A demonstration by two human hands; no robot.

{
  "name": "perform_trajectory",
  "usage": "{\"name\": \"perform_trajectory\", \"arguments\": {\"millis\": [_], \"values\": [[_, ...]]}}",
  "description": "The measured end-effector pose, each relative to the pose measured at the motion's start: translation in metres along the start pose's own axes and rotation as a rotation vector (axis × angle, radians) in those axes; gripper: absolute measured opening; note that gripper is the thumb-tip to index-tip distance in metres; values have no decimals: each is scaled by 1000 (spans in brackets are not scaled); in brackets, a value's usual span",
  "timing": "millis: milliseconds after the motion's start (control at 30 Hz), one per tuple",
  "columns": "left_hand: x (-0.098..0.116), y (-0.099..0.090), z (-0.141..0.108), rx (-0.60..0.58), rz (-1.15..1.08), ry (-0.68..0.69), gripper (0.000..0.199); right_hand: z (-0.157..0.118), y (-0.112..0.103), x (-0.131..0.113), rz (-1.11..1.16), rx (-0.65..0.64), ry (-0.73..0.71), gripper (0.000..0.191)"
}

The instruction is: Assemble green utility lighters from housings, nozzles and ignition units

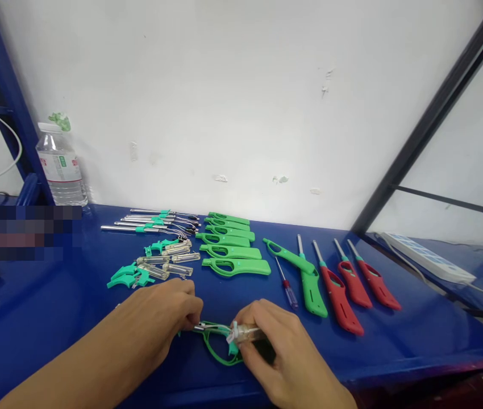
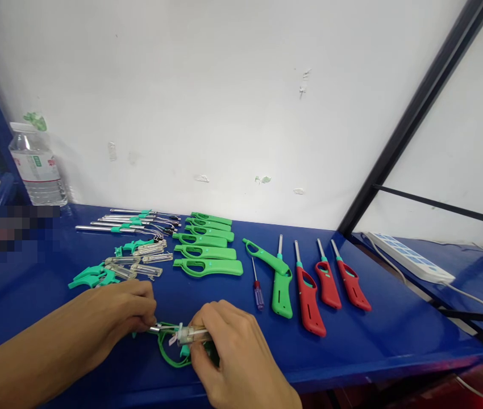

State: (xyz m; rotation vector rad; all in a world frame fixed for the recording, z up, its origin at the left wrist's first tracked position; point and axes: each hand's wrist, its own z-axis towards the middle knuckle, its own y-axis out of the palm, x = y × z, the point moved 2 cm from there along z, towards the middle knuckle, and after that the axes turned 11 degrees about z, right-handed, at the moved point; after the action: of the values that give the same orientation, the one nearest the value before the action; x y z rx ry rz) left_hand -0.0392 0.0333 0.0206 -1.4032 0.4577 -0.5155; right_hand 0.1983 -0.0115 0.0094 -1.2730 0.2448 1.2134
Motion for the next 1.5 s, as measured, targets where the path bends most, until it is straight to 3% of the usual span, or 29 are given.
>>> {"name": "perform_trajectory", "arguments": {"millis": [267,467,600,833,1000,1267,1367,1500], "values": [[22,-15,-6,-67,39,24,49,-1,1,1,-17,5,-1,19],[50,-23,2,-260,98,-25,49,-3,0,1,-29,13,-4,20],[54,-25,6,-298,98,-25,44,-5,0,2,-35,15,18,20],[57,-36,10,-378,174,-71,59,-5,0,3,-22,17,12,20],[63,-37,9,-343,236,-13,58,-4,1,3,-10,24,22,20],[63,-20,8,-137,215,30,40,-5,1,4,-19,24,12,19],[63,-21,7,-165,245,38,41,-6,1,4,-19,23,22,19],[63,-26,9,-300,272,11,45,-6,1,2,-20,31,25,18]]}}
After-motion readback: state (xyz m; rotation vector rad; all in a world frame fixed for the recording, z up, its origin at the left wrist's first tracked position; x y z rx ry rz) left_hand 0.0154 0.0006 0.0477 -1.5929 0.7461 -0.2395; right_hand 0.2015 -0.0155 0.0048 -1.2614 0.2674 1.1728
